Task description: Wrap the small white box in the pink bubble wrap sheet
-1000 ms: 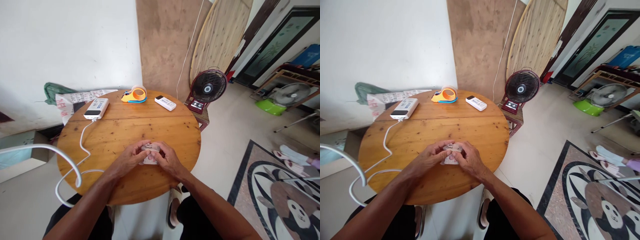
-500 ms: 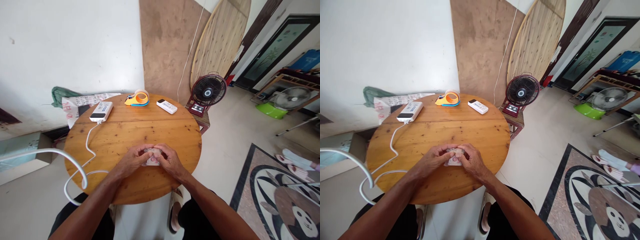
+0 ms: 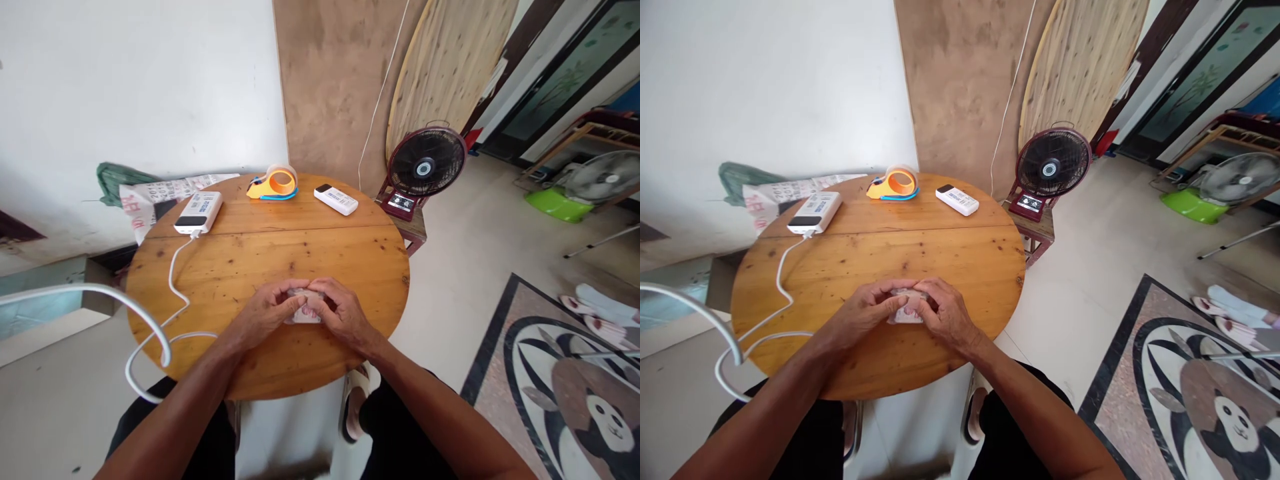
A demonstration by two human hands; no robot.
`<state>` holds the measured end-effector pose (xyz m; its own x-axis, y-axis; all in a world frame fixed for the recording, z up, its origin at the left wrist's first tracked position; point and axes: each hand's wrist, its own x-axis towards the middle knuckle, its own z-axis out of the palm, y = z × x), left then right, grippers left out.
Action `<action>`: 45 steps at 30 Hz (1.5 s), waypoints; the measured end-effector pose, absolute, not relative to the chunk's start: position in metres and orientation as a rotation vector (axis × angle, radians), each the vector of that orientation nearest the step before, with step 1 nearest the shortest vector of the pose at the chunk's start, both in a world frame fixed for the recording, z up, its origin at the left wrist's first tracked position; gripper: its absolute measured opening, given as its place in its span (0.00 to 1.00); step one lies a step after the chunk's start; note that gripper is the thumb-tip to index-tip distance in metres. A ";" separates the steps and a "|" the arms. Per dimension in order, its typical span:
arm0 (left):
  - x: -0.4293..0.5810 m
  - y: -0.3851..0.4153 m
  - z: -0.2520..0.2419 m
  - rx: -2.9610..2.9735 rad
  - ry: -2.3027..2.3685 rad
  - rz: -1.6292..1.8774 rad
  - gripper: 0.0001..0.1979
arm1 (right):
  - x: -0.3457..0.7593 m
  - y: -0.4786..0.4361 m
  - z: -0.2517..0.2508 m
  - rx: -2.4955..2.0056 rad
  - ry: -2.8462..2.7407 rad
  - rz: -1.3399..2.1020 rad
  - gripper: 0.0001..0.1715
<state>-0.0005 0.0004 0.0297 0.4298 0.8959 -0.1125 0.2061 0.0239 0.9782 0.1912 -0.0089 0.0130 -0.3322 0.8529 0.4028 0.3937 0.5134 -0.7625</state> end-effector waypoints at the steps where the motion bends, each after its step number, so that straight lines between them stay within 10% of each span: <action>1: 0.000 0.000 0.031 1.480 1.032 0.717 0.24 | 0.191 -0.009 0.013 -1.019 -1.928 0.705 0.12; 45: 0.005 0.000 0.026 1.277 0.812 0.771 0.21 | 0.194 -0.006 0.041 -1.065 -1.993 0.424 0.08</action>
<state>0.0045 -0.0002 0.0260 0.5100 0.8555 -0.0891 -0.0449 0.1300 0.9905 0.1939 -0.0065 0.0409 -0.3083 0.8062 0.5050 0.5312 0.5863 -0.6117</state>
